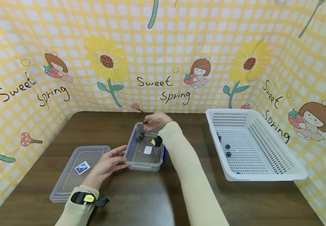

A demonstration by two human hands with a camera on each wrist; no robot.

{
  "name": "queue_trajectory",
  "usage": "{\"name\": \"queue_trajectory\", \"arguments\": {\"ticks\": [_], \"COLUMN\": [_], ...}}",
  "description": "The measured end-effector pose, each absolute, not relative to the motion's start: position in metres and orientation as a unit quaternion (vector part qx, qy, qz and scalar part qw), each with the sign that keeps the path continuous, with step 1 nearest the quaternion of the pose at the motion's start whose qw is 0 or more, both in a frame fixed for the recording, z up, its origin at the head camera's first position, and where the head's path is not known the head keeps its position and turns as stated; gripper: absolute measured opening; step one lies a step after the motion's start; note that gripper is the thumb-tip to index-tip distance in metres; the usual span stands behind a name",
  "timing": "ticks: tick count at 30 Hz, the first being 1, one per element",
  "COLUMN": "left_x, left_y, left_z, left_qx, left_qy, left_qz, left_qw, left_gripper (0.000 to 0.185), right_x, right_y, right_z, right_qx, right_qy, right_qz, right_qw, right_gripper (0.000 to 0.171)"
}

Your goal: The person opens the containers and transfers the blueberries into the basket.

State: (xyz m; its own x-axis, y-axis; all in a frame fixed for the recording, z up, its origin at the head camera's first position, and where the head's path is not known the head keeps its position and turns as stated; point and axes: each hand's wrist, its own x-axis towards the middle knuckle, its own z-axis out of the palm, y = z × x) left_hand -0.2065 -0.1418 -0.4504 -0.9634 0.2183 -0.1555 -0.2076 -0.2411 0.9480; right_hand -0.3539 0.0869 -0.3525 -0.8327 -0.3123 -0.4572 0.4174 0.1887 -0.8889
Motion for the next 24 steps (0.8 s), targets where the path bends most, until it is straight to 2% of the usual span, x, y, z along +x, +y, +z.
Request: {"name": "queue_trajectory", "arguments": {"ticks": [6, 15, 24], "left_x": [-0.206, -0.206, -0.205], "left_y": [-0.141, -0.141, -0.140], "left_z": [-0.450, -0.449, -0.450], "left_qx": [-0.001, -0.003, -0.006], "left_qy": [0.601, 0.608, 0.601], "left_qz": [0.788, 0.782, 0.788], "left_qw": [0.133, 0.136, 0.133], "left_gripper": [0.060, 0.060, 0.061], "right_x": [-0.355, -0.353, -0.353], "right_y": [0.101, 0.133, 0.169], "right_z": [-0.341, -0.318, -0.301], "right_qx": [0.020, 0.002, 0.003], "right_qy": [0.720, 0.730, 0.733], "right_qz": [-0.630, -0.630, -0.640], "right_qw": [0.290, 0.266, 0.232], "right_gripper": [0.025, 0.031, 0.024]}}
